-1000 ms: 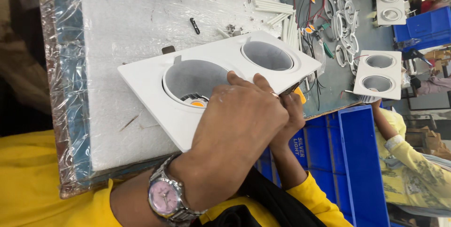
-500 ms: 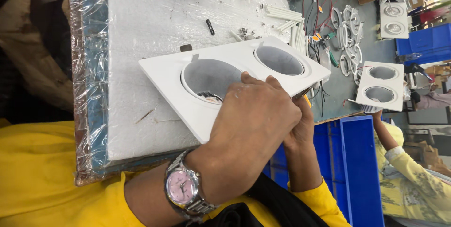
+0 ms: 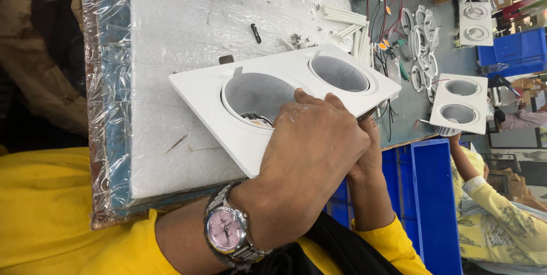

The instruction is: The person assembles a lighting fixture by connecting wires to components within the housing and checking the placement of parts by hand.

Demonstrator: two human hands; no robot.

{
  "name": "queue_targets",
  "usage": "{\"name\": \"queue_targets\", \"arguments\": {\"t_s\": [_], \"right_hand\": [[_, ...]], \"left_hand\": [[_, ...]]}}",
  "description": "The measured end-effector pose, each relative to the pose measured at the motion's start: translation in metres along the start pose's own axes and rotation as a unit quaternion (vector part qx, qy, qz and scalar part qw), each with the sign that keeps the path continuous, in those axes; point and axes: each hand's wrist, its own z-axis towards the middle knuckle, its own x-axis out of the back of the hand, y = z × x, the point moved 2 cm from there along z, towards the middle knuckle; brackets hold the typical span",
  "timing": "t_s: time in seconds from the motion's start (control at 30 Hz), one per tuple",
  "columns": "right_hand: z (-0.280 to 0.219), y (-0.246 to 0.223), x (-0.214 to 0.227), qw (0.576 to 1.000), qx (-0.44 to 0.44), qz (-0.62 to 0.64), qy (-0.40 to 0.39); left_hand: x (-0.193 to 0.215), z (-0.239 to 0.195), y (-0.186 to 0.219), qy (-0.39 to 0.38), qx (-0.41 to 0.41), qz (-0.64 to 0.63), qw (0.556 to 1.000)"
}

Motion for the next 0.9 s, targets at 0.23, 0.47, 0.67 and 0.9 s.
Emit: {"name": "queue_targets", "arguments": {"t_s": [0.23,0.47,0.67,0.9], "right_hand": [[0.007,0.007,0.055,0.966,0.176,-0.14,0.125],[0.009,-0.006,0.068,0.977,-0.002,-0.009,0.213],[0.014,0.034,0.081,0.873,0.395,-0.23,0.17],[-0.007,0.04,0.063,0.873,0.393,-0.223,0.184]], "left_hand": [[0.009,-0.003,-0.003,0.01,-0.027,0.041,0.999],[-0.002,-0.004,0.0,0.031,-0.039,0.06,0.997],[0.01,-0.005,0.002,0.077,-0.048,0.096,0.991],[0.02,-0.012,0.001,0.094,-0.041,0.001,0.995]]}}
